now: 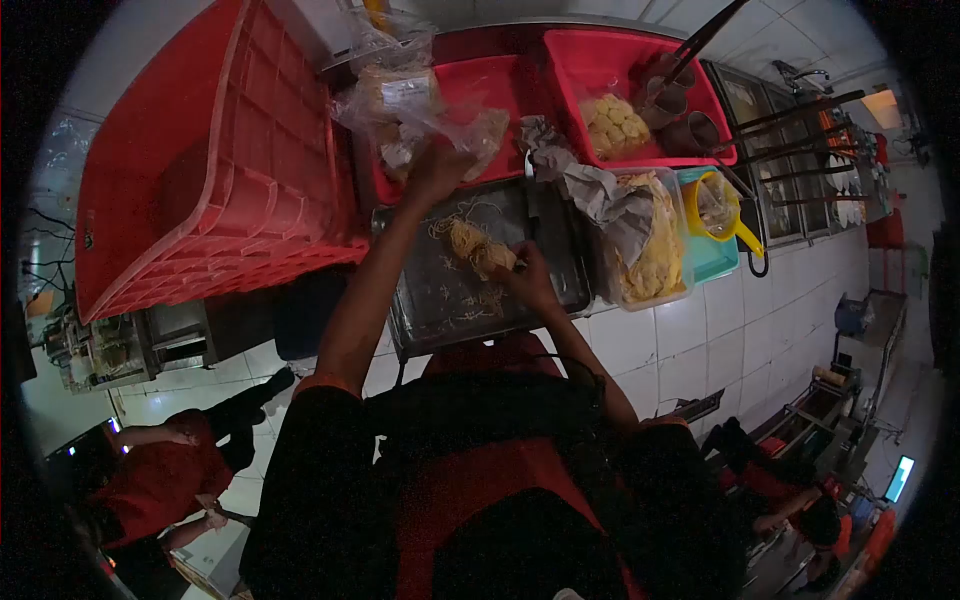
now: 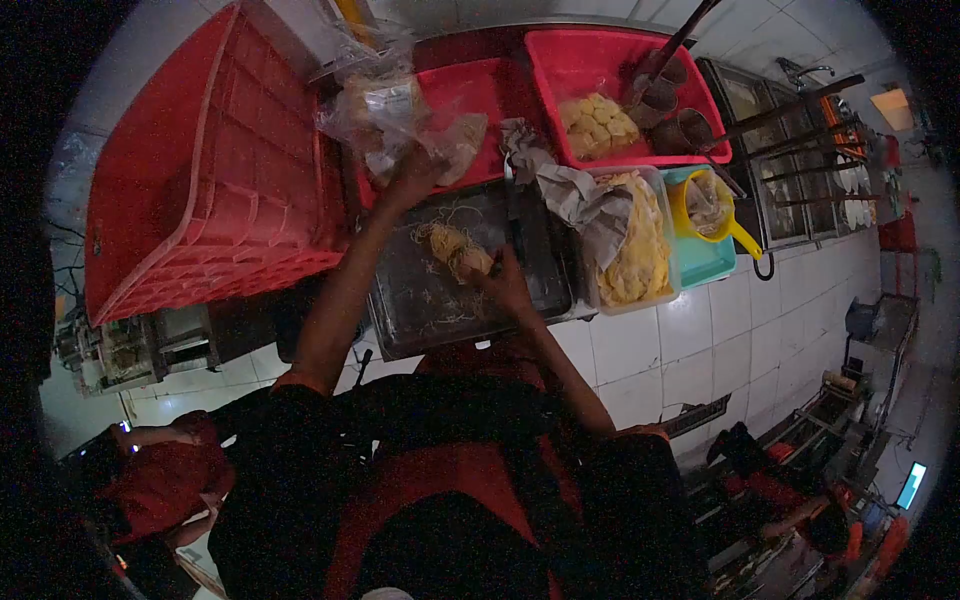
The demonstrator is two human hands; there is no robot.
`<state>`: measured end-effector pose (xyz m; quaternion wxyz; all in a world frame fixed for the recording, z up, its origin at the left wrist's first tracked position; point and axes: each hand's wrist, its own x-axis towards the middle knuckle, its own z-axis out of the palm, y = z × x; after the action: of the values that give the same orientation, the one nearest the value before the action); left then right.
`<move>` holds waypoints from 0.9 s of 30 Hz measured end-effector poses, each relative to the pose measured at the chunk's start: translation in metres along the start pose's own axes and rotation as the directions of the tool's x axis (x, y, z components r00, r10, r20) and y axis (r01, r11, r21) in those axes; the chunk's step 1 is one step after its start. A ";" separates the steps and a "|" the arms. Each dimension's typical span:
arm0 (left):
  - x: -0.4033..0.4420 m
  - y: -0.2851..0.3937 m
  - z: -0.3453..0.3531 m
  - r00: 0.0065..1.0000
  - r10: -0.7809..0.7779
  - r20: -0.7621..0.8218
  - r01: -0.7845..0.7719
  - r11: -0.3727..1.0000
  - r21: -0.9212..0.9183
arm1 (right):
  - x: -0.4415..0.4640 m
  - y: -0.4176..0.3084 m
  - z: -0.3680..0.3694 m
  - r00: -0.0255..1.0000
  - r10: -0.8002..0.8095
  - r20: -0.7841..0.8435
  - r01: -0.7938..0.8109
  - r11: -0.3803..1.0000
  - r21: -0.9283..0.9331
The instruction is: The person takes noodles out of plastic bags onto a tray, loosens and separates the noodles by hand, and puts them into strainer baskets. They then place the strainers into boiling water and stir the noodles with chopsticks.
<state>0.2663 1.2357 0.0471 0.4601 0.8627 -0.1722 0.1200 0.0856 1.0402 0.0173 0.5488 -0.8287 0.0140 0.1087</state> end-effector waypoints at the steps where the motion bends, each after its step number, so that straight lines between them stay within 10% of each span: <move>1: -0.012 0.013 -0.012 0.997 -0.040 0.064 0.033 0.993 0.112 | -0.001 -0.003 -0.002 0.997 0.069 0.028 -0.073 0.969 0.236; 2: -0.024 0.031 -0.024 0.988 -0.085 0.128 0.054 0.973 0.225 | -0.001 -0.007 -0.003 0.989 0.130 0.068 -0.147 0.876 0.459; 4: -0.059 0.076 -0.043 0.959 -0.155 -0.236 0.219 0.936 0.276 | -0.002 -0.011 -0.007 0.990 0.135 0.046 -0.141 0.875 0.463; 6: -0.106 0.085 -0.037 0.871 -0.490 -0.024 0.486 0.869 -0.098 | -0.002 -0.021 -0.007 0.990 0.135 0.030 -0.134 0.877 0.462; 8: -0.133 0.092 -0.022 0.735 -0.586 0.340 0.642 0.442 -0.626 | -0.006 -0.041 -0.003 0.996 -0.014 0.086 -0.037 0.828 0.559; 9: -0.143 0.093 -0.020 0.734 -0.594 0.328 0.639 0.442 -0.630 | -0.008 -0.049 -0.004 0.995 -0.019 0.100 -0.040 0.829 0.557; 11: -0.156 0.090 -0.017 0.618 -0.567 0.544 0.731 0.161 -0.663 | -0.009 -0.063 -0.007 0.969 -0.080 0.233 0.074 0.997 0.036; 16: -0.211 0.034 0.006 0.569 -0.654 0.498 0.715 0.094 -0.693 | 0.019 -0.042 0.000 0.933 -0.003 0.359 -0.042 0.992 0.117; 17: -0.227 0.026 0.007 0.559 -0.654 0.510 0.674 0.000 -0.739 | 0.026 -0.044 0.001 0.930 -0.301 0.210 0.326 0.941 -0.093; 18: -0.235 0.030 0.003 0.552 -0.658 0.513 0.675 -0.009 -0.738 | 0.032 -0.046 0.002 0.790 -0.599 0.131 0.603 0.722 -0.338; 20: -0.242 0.046 -0.008 0.837 -0.474 0.273 0.421 0.240 -0.875 | 0.043 -0.040 0.011 0.788 -0.562 0.250 0.615 0.698 -0.367; 24: -0.211 0.087 -0.049 0.898 -0.429 0.099 0.422 0.772 -0.476 | 0.055 -0.045 0.012 0.882 -0.408 0.234 0.462 0.655 -0.598; 26: -0.213 0.061 -0.045 0.569 -0.711 0.414 0.599 0.014 -0.800 | 0.046 -0.061 0.017 0.885 -0.448 0.122 0.412 0.638 -0.650; 27: -0.215 0.061 -0.047 0.566 -0.716 0.408 0.594 0.011 -0.804 | 0.039 -0.066 0.021 0.876 -0.482 -0.002 0.345 0.630 -0.696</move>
<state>0.0431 1.2837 0.0396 0.8487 0.4402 0.2394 -0.1693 0.1298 1.0896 0.0617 0.2151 -0.9569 -0.1661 -0.1020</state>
